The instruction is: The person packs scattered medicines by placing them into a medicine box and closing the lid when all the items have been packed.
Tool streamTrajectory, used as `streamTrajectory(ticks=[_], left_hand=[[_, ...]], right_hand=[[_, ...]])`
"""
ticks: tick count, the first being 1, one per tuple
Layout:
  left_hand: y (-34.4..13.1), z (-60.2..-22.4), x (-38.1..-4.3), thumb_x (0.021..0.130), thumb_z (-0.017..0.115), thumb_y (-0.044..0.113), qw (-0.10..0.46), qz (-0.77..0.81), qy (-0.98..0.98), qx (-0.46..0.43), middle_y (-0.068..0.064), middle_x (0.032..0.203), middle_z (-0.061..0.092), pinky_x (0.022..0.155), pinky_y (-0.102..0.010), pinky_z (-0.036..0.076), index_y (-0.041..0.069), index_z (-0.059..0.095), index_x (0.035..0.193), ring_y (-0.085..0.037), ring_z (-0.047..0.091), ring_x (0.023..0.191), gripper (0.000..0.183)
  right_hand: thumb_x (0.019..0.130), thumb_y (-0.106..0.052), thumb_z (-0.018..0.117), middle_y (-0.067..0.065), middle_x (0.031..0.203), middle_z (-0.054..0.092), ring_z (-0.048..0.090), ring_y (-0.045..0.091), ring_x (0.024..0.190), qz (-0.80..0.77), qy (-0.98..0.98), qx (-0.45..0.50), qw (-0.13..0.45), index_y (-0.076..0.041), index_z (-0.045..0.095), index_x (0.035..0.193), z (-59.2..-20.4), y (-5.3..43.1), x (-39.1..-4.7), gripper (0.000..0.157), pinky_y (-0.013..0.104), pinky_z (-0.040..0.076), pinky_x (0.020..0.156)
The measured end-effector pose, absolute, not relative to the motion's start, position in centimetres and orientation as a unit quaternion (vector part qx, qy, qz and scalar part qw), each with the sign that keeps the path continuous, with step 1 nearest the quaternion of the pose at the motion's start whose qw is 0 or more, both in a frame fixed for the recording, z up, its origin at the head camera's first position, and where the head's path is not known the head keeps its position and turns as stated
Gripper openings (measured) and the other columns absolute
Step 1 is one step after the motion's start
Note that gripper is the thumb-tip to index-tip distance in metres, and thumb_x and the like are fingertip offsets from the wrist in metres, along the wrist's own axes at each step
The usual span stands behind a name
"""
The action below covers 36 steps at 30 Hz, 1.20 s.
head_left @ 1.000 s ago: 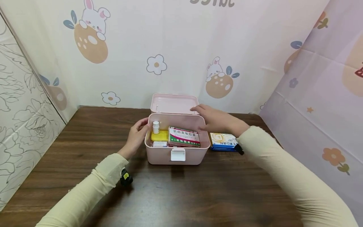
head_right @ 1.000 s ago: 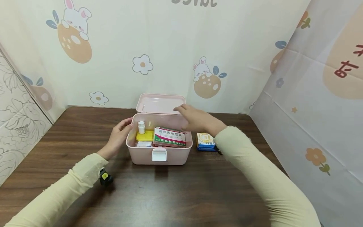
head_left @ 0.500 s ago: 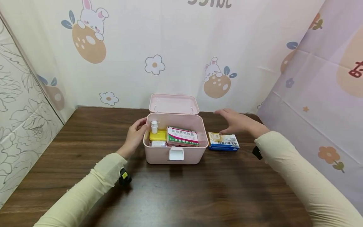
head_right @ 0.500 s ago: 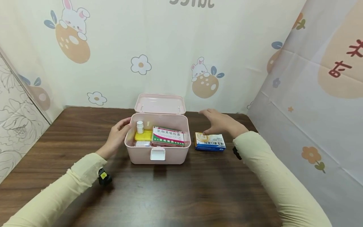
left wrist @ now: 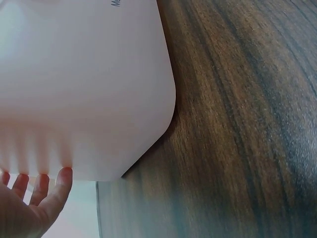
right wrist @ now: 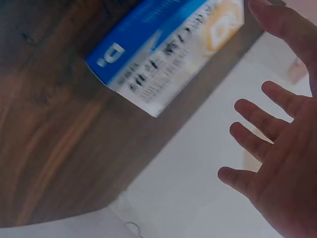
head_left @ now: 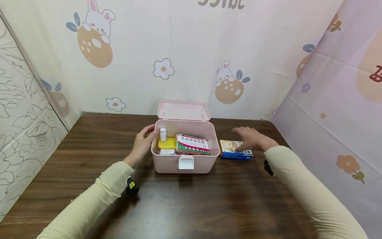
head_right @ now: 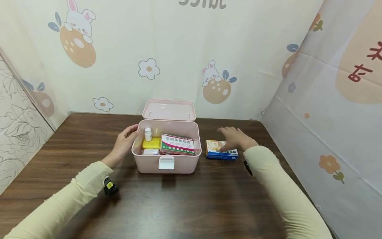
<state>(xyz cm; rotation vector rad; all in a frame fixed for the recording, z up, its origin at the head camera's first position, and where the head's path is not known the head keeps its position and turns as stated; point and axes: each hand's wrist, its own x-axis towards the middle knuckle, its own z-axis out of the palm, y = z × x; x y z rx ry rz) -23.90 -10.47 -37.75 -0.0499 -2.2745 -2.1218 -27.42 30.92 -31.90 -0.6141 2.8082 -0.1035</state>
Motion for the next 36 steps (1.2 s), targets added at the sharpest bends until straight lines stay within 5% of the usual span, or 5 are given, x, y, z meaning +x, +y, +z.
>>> streamTrajectory(ticks=[9,18,36], left_hand=[[-10.4,-37.9,-23.8,0.105,0.049,0.017,0.015,-0.683,-0.73,-0.019,-0.022,0.143,0.048,0.108,-0.052,0.04,-0.002,0.047,0.145,-0.034,0.047,0.128,0.044],[-10.4,-37.9,-23.9,0.105,0.049,0.019,0.014,-0.683,-0.73,-0.017,-0.021,0.144,0.048,0.108,-0.054,0.039,0.0,0.046,0.146,-0.034,0.047,0.128,0.045],[-10.4,-37.9,-24.0,0.104,0.049,0.017,0.016,-0.682,-0.731,-0.024,-0.021,0.146,0.047,0.11,-0.049,0.038,-0.002,0.046,0.146,-0.034,0.044,0.132,0.045]], right_hand=[[0.073,-0.027,0.09,0.032,0.147,0.04,0.032,0.056,0.135,-0.015,0.967,-0.183,0.178,0.0,0.04,0.149,-35.4,31.3,-27.8,0.095,0.076,0.016,0.108],[0.078,-0.018,0.085,0.028,0.137,0.044,0.044,0.043,0.122,-0.068,0.961,-0.181,0.195,0.0,0.039,0.148,-37.0,31.6,-28.2,0.086,0.067,0.04,0.1],[0.08,-0.031,0.084,0.025,0.136,0.047,0.051,0.039,0.119,-0.037,0.961,-0.209,0.175,-0.001,0.039,0.148,-35.5,31.1,-26.7,0.087,0.062,0.045,0.096]])
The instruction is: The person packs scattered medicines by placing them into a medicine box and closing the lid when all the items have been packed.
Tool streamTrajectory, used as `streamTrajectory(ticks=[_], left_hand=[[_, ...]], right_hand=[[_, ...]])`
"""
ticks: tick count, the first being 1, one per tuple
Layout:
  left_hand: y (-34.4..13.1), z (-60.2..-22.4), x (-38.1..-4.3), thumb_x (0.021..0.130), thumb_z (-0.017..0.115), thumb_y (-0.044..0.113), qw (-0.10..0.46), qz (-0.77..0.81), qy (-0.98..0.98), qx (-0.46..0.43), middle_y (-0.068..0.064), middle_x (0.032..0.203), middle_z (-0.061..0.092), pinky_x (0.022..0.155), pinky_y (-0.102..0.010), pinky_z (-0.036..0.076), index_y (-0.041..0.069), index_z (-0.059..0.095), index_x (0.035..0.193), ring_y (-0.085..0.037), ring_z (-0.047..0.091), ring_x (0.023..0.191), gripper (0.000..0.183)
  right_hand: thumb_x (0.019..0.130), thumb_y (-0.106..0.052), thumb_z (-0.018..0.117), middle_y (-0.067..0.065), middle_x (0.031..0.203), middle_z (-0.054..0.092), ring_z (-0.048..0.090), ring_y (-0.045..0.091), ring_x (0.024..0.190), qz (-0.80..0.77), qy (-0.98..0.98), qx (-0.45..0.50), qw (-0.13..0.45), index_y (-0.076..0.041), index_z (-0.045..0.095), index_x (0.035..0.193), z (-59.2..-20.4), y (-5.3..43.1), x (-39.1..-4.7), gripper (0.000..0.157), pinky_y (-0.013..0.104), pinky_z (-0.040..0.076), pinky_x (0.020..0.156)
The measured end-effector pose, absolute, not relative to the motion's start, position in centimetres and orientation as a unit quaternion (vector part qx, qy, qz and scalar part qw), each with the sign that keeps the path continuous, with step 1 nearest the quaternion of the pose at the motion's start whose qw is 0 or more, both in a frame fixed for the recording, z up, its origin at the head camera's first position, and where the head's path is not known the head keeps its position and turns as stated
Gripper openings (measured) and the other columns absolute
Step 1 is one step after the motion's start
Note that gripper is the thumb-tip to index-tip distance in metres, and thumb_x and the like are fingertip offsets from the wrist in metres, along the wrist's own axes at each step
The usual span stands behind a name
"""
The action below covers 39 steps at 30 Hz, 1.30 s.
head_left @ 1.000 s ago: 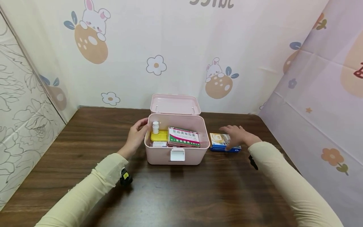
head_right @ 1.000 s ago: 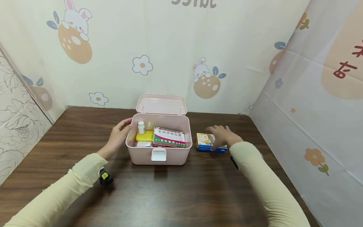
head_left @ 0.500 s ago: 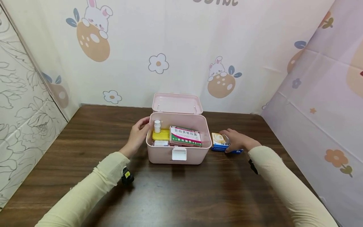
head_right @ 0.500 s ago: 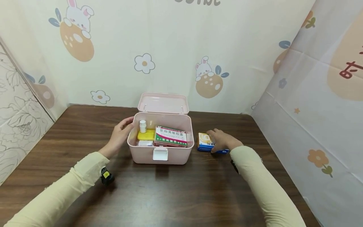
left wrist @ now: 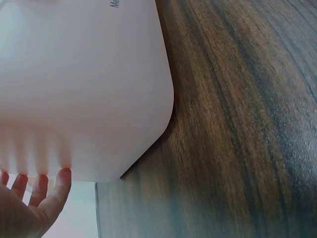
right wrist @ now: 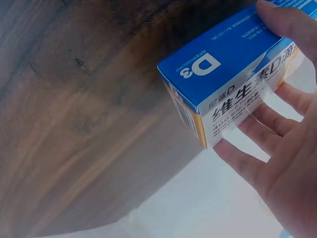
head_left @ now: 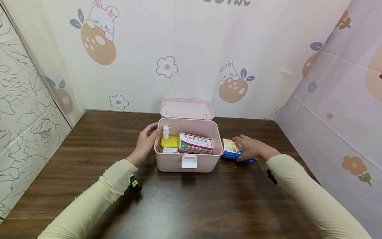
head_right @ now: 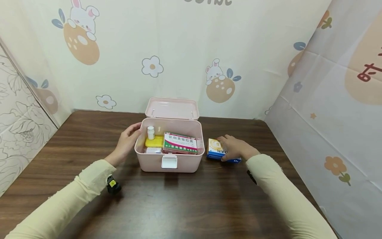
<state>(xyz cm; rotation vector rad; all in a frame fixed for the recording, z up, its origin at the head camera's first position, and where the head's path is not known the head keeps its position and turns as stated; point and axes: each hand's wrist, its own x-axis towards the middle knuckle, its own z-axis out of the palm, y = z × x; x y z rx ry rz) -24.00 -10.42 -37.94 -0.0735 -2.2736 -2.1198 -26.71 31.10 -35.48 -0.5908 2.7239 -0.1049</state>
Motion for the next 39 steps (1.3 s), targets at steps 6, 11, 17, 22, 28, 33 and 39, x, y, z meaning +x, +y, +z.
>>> streamTrajectory(ticks=[6,11,17,22,28,33,39], left_hand=[[-10.4,-38.0,-24.1,0.105,0.048,0.016,0.017,-0.681,-0.731,-0.025,-0.021,0.146,0.047,0.11,-0.048,0.039,-0.002,0.046,0.146,-0.034,0.044,0.132,0.045],[-10.4,-38.0,-24.0,0.105,0.048,0.017,0.017,-0.685,-0.728,-0.023,-0.021,0.145,0.047,0.11,-0.049,0.038,-0.003,0.045,0.146,-0.034,0.044,0.131,0.045],[-10.4,-38.1,-24.0,0.105,0.048,0.019,0.018,-0.679,-0.733,-0.019,-0.02,0.144,0.048,0.109,-0.049,0.04,-0.001,0.046,0.146,-0.033,0.044,0.13,0.045],[-10.4,-38.0,-23.9,0.105,0.048,0.02,0.013,-0.679,-0.734,-0.019,-0.02,0.145,0.047,0.11,-0.049,0.039,-0.001,0.045,0.146,-0.034,0.044,0.132,0.046],[-10.5,-38.0,-24.0,0.105,0.049,0.019,0.012,-0.682,-0.731,-0.018,-0.021,0.145,0.047,0.11,-0.048,0.038,-0.001,0.045,0.146,-0.034,0.044,0.131,0.046],[-10.5,-38.0,-23.9,0.106,0.048,0.018,0.01,-0.683,-0.73,-0.019,-0.021,0.145,0.047,0.109,-0.05,0.039,-0.002,0.045,0.146,-0.034,0.044,0.131,0.045],[-10.5,-37.8,-23.7,0.106,0.048,0.02,0.006,-0.686,-0.728,-0.021,-0.021,0.145,0.046,0.109,-0.053,0.039,-0.001,0.045,0.147,-0.035,0.042,0.132,0.046]], right_hand=[[0.078,-0.032,0.085,0.022,0.132,0.05,0.053,0.033,0.111,-0.039,0.961,-0.226,0.154,-0.003,0.041,0.148,-33.4,30.8,-26.0,0.087,0.059,0.049,0.091],[0.078,-0.032,0.086,0.022,0.128,0.052,0.055,0.032,0.107,-0.03,0.963,-0.231,0.138,-0.003,0.041,0.147,-31.3,30.8,-25.4,0.087,0.059,0.051,0.087],[0.078,-0.031,0.084,0.024,0.131,0.052,0.056,0.035,0.107,-0.017,0.967,-0.228,0.116,-0.003,0.041,0.147,-28.4,30.6,-24.8,0.086,0.061,0.051,0.086],[0.079,-0.03,0.083,0.024,0.132,0.051,0.056,0.035,0.108,-0.012,0.968,-0.23,0.101,-0.002,0.04,0.148,-26.4,30.0,-24.8,0.086,0.06,0.051,0.085],[0.08,-0.029,0.083,0.021,0.127,0.052,0.054,0.034,0.108,-0.025,0.966,-0.239,0.097,-0.004,0.039,0.149,-24.3,28.7,-25.3,0.086,0.06,0.05,0.088],[0.08,-0.03,0.083,0.021,0.131,0.05,0.052,0.035,0.111,-0.036,0.965,-0.243,0.096,-0.006,0.037,0.15,-23.0,27.4,-25.7,0.087,0.06,0.047,0.094],[0.081,-0.03,0.083,0.021,0.136,0.049,0.051,0.035,0.115,-0.033,0.964,-0.249,0.089,-0.007,0.038,0.15,-21.8,25.5,-26.1,0.085,0.061,0.045,0.098]])
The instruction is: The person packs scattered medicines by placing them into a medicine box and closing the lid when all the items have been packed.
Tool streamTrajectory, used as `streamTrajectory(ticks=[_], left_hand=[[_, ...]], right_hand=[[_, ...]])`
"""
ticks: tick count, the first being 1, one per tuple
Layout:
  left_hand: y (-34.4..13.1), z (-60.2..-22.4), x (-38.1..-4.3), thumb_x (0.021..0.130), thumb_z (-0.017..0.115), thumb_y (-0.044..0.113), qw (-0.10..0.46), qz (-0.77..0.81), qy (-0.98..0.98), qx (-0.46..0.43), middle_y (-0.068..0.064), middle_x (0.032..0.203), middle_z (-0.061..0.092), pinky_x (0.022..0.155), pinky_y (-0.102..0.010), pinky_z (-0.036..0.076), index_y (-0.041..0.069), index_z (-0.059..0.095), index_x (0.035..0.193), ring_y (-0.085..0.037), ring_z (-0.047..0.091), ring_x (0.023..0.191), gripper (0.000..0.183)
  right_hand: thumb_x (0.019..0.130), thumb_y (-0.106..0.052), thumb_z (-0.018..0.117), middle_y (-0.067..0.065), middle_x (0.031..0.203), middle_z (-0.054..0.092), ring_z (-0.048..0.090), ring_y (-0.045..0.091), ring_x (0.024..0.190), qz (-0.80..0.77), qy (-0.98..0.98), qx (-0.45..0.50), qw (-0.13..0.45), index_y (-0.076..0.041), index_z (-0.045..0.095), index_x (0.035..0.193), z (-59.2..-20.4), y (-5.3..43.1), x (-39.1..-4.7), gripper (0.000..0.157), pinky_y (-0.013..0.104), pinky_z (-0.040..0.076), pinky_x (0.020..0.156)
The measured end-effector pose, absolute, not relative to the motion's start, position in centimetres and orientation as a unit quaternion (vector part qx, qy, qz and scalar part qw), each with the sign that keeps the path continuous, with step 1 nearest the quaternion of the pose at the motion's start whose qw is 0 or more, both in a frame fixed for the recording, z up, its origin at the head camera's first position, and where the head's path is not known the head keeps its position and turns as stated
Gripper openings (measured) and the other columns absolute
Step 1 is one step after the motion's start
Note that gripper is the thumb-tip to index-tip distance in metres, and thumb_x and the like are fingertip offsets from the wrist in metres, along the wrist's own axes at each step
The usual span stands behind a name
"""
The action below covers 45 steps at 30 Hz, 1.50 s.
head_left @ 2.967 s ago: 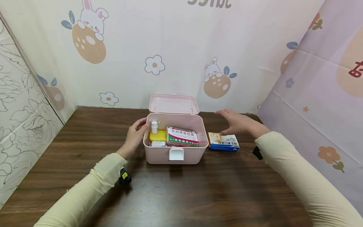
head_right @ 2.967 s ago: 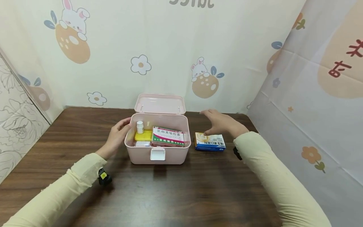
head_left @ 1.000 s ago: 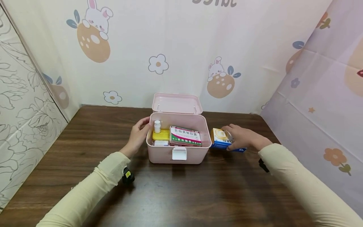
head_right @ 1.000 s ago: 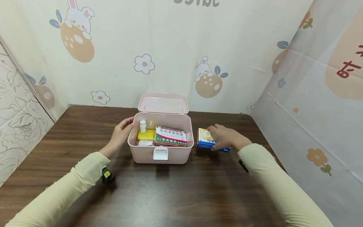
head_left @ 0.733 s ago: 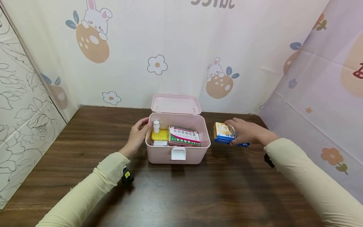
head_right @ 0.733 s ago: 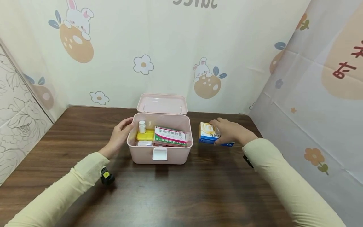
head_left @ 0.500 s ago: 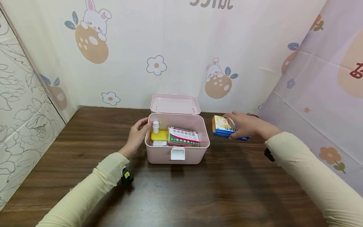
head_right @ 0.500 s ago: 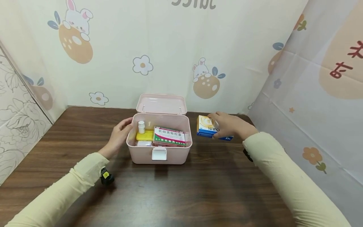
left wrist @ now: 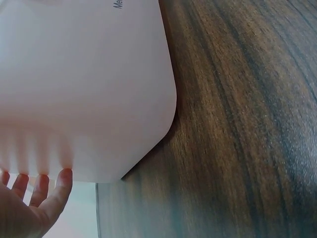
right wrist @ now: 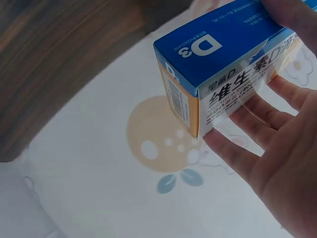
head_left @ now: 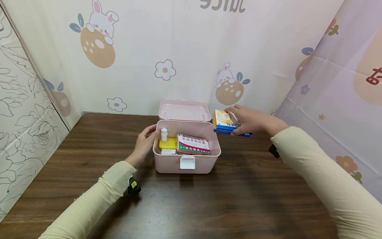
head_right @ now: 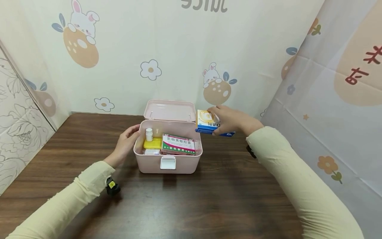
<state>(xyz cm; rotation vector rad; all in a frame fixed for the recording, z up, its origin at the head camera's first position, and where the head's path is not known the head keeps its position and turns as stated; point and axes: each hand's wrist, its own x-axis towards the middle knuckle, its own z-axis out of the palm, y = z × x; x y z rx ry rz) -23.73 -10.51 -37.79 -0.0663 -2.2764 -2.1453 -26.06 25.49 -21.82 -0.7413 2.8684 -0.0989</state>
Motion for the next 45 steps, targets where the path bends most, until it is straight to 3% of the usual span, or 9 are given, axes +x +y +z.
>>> streamTrajectory(ticks=[14,25,34,45], left_hand=[[-10.4,-37.9,-23.6,0.105,0.048,0.017,0.02,-0.685,-0.728,-0.023,-0.021,0.143,0.048,0.104,-0.056,0.043,-0.001,0.047,0.145,-0.034,0.045,0.128,0.044],[-10.5,-37.9,-23.7,0.105,0.048,0.018,0.018,-0.686,-0.727,-0.023,-0.021,0.143,0.048,0.105,-0.056,0.042,-0.001,0.047,0.145,-0.034,0.045,0.129,0.044],[-10.5,-37.9,-23.7,0.106,0.047,0.019,0.008,-0.685,-0.728,-0.028,-0.021,0.146,0.045,0.109,-0.053,0.039,-0.001,0.044,0.147,-0.036,0.043,0.133,0.046],[-10.5,-37.9,-23.8,0.105,0.048,0.02,0.01,-0.686,-0.727,-0.024,-0.02,0.146,0.046,0.109,-0.054,0.039,0.0,0.045,0.147,-0.035,0.044,0.132,0.046]], right_hand=[[0.081,-0.033,0.081,0.016,0.136,0.05,0.054,0.031,0.112,-0.022,0.952,-0.288,0.096,-0.01,0.037,0.151,-21.7,20.4,-26.8,0.085,0.053,0.046,0.1],[0.082,-0.033,0.081,0.016,0.143,0.046,0.049,0.03,0.119,-0.038,0.943,-0.309,0.122,-0.011,0.036,0.152,-23.4,17.2,-27.6,0.086,0.052,0.044,0.104],[0.082,-0.034,0.082,0.013,0.137,0.05,0.054,0.027,0.115,-0.036,0.941,-0.308,0.138,-0.012,0.037,0.152,-25.4,16.1,-28.3,0.087,0.049,0.048,0.101],[0.081,-0.033,0.083,0.012,0.137,0.046,0.053,0.027,0.115,-0.047,0.94,-0.306,0.141,-0.012,0.038,0.152,-27.8,16.2,-29.1,0.086,0.049,0.048,0.101]])
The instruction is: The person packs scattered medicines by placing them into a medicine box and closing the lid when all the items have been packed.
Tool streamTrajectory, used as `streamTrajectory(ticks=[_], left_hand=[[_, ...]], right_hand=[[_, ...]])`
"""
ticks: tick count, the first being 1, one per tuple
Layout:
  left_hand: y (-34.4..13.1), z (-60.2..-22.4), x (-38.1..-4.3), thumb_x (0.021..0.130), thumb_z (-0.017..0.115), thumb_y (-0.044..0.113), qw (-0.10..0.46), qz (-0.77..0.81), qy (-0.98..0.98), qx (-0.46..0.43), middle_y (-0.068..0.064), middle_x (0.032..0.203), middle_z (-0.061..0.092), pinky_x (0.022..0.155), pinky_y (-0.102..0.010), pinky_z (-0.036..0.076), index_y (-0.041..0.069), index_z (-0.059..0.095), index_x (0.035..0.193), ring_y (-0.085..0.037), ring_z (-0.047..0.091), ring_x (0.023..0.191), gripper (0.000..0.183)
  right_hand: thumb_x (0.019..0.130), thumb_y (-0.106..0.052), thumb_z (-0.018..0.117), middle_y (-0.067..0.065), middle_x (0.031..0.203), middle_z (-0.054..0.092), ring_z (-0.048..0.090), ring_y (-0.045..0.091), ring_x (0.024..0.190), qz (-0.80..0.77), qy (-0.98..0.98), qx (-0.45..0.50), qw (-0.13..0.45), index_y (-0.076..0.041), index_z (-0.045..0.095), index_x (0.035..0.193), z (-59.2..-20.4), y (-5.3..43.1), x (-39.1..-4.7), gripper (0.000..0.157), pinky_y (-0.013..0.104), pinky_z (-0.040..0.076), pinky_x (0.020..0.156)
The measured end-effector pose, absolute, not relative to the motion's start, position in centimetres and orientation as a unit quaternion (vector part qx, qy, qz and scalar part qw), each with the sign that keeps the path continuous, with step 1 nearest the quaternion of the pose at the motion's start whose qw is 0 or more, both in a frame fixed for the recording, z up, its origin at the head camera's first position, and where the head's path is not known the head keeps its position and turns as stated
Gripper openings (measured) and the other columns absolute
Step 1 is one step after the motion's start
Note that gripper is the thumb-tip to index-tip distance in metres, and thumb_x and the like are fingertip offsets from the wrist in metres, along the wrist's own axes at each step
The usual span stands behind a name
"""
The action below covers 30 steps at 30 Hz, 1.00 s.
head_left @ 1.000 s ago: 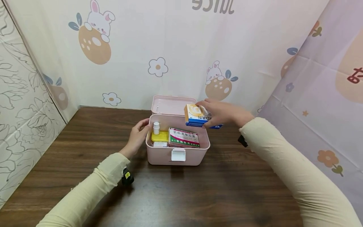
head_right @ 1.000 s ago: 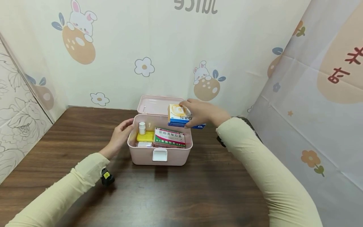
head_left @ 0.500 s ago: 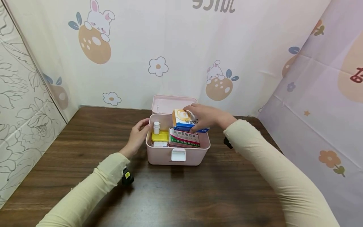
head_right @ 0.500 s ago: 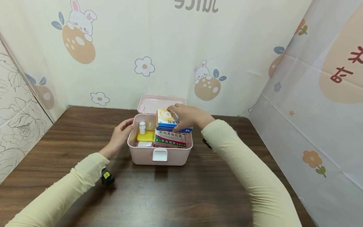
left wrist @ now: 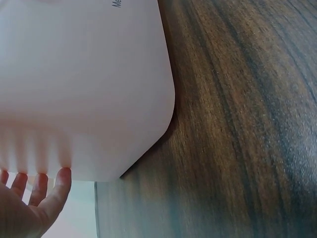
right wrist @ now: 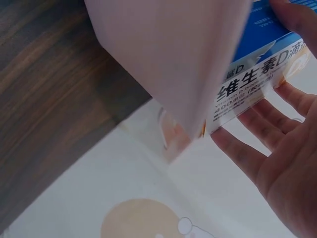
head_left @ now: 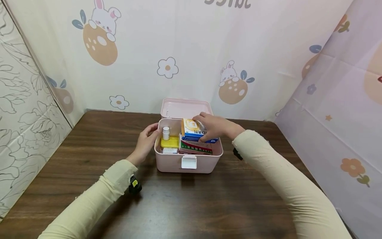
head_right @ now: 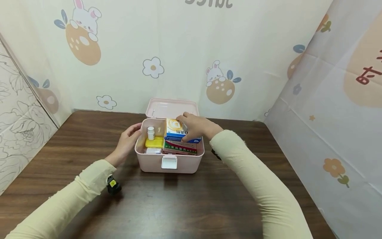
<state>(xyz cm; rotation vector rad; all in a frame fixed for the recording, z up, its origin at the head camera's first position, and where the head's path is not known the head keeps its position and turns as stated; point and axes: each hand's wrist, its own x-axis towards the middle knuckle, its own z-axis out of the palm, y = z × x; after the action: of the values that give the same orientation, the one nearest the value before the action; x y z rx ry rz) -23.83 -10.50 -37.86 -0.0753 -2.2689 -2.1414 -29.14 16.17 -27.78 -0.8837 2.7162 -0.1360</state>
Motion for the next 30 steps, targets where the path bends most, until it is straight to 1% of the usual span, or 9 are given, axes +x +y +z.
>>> streamTrajectory(ticks=[4,8,11,15,19,25,30], left_hand=[[-10.4,-37.9,-24.0,0.105,0.049,0.021,0.011,-0.681,-0.732,-0.021,-0.019,0.146,0.047,0.109,-0.052,0.04,0.001,0.046,0.146,-0.034,0.045,0.132,0.046],[-10.4,-37.9,-24.1,0.105,0.048,0.022,0.01,-0.675,-0.738,-0.018,-0.019,0.147,0.046,0.109,-0.051,0.04,0.001,0.045,0.147,-0.035,0.044,0.133,0.047],[-10.4,-37.9,-24.1,0.105,0.048,0.022,0.01,-0.673,-0.739,-0.018,-0.019,0.147,0.046,0.109,-0.051,0.041,0.001,0.045,0.147,-0.035,0.044,0.132,0.047],[-10.4,-37.9,-24.0,0.105,0.048,0.021,0.007,-0.68,-0.733,-0.015,-0.02,0.147,0.045,0.109,-0.052,0.039,0.0,0.044,0.147,-0.035,0.044,0.133,0.047],[-10.4,-37.8,-24.0,0.105,0.048,0.021,0.004,-0.684,-0.729,-0.013,-0.02,0.148,0.045,0.11,-0.052,0.038,0.0,0.044,0.148,-0.035,0.043,0.134,0.048],[-10.4,-37.9,-23.9,0.105,0.048,0.022,0.007,-0.674,-0.738,-0.011,-0.018,0.147,0.046,0.109,-0.051,0.04,0.003,0.045,0.147,-0.034,0.043,0.133,0.046],[-10.3,-37.9,-23.8,0.105,0.049,0.022,0.004,-0.672,-0.74,-0.009,-0.017,0.147,0.046,0.109,-0.05,0.04,0.003,0.045,0.147,-0.033,0.043,0.133,0.046]], right_hand=[[0.081,-0.032,0.083,0.011,0.134,0.045,0.052,0.026,0.114,-0.053,0.941,-0.306,0.132,-0.011,0.039,0.151,-28.3,16.3,-29.2,0.086,0.048,0.049,0.1],[0.08,-0.032,0.085,0.013,0.129,0.044,0.048,0.025,0.114,-0.055,0.941,-0.31,0.124,-0.009,0.04,0.151,-28.9,16.3,-29.2,0.087,0.045,0.049,0.1],[0.08,-0.033,0.085,0.013,0.128,0.043,0.047,0.026,0.114,-0.053,0.941,-0.308,0.128,-0.01,0.039,0.152,-29.3,16.2,-29.2,0.089,0.045,0.049,0.101],[0.08,-0.035,0.085,0.013,0.129,0.043,0.048,0.025,0.114,-0.049,0.942,-0.305,0.133,-0.014,0.038,0.154,-30.1,16.1,-29.1,0.09,0.045,0.048,0.102],[0.079,-0.036,0.086,0.013,0.129,0.045,0.049,0.025,0.114,-0.044,0.941,-0.311,0.126,-0.013,0.039,0.153,-30.7,16.0,-29.1,0.091,0.045,0.046,0.104],[0.077,-0.036,0.087,0.014,0.131,0.047,0.05,0.027,0.116,-0.037,0.94,-0.318,0.115,-0.01,0.045,0.149,-31.5,15.9,-29.2,0.087,0.045,0.042,0.108],[0.078,-0.035,0.086,0.016,0.14,0.043,0.047,0.028,0.122,-0.046,0.938,-0.323,0.118,-0.007,0.044,0.149,-32.1,16.0,-29.1,0.087,0.046,0.037,0.112]])
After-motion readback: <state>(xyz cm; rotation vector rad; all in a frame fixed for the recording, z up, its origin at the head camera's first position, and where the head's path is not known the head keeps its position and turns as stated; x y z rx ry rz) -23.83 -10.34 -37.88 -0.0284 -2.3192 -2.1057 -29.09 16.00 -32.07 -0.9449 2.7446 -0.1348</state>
